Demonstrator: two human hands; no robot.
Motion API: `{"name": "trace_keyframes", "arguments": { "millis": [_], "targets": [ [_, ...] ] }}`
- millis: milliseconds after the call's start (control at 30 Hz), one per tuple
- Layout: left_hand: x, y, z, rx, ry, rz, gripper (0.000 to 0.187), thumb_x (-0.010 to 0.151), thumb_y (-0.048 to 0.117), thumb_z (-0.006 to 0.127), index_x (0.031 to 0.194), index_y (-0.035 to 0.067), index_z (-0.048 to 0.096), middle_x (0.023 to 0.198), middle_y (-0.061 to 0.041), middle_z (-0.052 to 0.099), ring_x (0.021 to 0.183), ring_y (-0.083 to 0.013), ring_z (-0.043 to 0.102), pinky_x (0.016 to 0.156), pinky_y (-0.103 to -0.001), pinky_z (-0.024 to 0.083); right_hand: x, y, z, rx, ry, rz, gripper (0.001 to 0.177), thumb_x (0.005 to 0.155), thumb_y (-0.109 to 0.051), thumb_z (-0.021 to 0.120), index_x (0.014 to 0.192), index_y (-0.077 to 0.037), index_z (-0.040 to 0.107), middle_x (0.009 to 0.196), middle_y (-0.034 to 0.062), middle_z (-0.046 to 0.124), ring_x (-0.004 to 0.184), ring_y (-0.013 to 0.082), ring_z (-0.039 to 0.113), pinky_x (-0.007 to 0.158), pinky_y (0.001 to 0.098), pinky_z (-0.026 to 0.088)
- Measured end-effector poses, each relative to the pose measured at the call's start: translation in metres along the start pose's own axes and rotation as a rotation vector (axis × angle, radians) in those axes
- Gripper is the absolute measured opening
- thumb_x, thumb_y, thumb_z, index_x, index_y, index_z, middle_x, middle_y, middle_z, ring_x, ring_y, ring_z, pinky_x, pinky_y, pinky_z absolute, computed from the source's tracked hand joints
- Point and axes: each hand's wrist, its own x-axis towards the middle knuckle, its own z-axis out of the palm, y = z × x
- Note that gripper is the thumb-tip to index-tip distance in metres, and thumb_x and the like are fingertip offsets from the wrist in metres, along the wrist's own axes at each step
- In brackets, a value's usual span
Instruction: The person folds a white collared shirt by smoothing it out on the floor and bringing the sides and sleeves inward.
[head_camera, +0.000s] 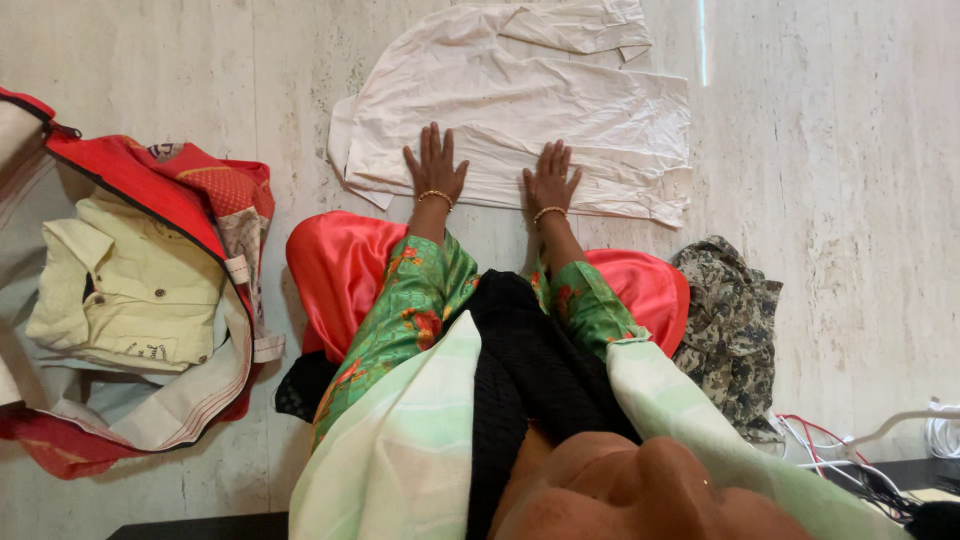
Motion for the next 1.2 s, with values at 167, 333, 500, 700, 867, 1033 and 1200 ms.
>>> {"name": "trace_keyframes", "arguments": {
  "millis": [167,333,500,700,867,1033,1200],
  "targets": [
    [0.006,-0.026,-0.009,-0.015,0.057,-0.237,0.08,0.101,0.057,0.048,0.164,0.015,0.023,0.172,-0.015,0.007,0.159,-0.0302,0.004,0.123,-0.066,0.006,0.011,0.059,-0.017,0.003,0.022,0.292,0.08,0.104,-0.058,0.038,0.167,-0.015,0.013,0.175,0.0079,0.0,0.161,0.0268,-0.002,0.123,0.0659,0.004],
    [0.006,-0.034,-0.013,-0.01,0.07,-0.319,0.082,0.1,0.057,0.047,0.164,0.012,0.022,0.171,-0.016,0.006,0.157,-0.0321,0.004,0.12,-0.069,0.004,0.005,0.079,-0.028,0.029,0.143,0.416,0.082,0.102,-0.062,0.042,0.166,-0.016,0.02,0.174,0.0125,0.005,0.16,0.0318,0.001,0.122,0.0662,0.008],
    [0.007,-0.034,-0.012,0.012,0.041,-0.311,0.082,0.103,0.057,0.046,0.165,0.012,0.019,0.173,-0.017,0.005,0.159,-0.035,0.004,0.121,-0.071,0.006,0.008,0.079,-0.027,-0.005,0.127,0.432,0.08,0.102,-0.062,0.042,0.166,-0.018,0.023,0.174,0.0123,0.008,0.16,0.0325,0.002,0.123,0.066,0.008],
    [0.03,-0.034,-0.039,-0.046,-0.292,-0.395,0.094,0.094,0.064,0.049,0.165,0.02,0.006,0.17,-0.011,-0.009,0.158,-0.0316,-0.009,0.12,-0.068,0.002,0.024,0.095,-0.038,0.055,-0.174,0.448,0.098,0.092,-0.07,0.049,0.164,-0.015,0.013,0.171,0.0138,-0.001,0.156,0.0356,-0.008,0.119,0.0663,0.001],
    [0.068,-0.075,-0.061,-0.014,-0.454,-0.28,0.087,0.099,0.06,0.048,0.167,0.02,0.011,0.175,-0.008,-0.007,0.161,-0.0278,-0.007,0.123,-0.073,0.001,0.064,0.137,-0.073,0.187,-0.383,0.381,0.098,0.102,-0.078,0.043,0.17,-0.014,0.013,0.173,0.0209,0.007,0.158,0.0443,-0.002,0.128,0.0596,0.011],
    [0.033,-0.045,-0.032,0.179,-0.008,0.059,0.084,0.1,0.057,0.052,0.165,0.014,0.02,0.172,-0.014,-0.001,0.159,-0.0312,-0.003,0.121,-0.07,0.002,0.065,0.09,-0.058,0.023,-0.329,0.331,0.087,0.1,-0.069,0.037,0.168,-0.021,0.011,0.175,0.0101,0.0,0.161,0.0319,-0.005,0.124,0.0685,0.009],
    [0.005,0.045,-0.012,0.09,-0.057,0.37,0.081,0.102,0.059,0.046,0.165,0.014,0.022,0.174,-0.012,0.002,0.16,-0.0287,-0.002,0.124,-0.065,0.001,0.076,-0.03,-0.023,-0.048,-0.267,-0.04,0.084,0.103,-0.069,0.033,0.168,-0.021,0.009,0.176,0.0065,-0.003,0.161,0.0295,-0.008,0.122,0.0698,0.01]
  ]
}}
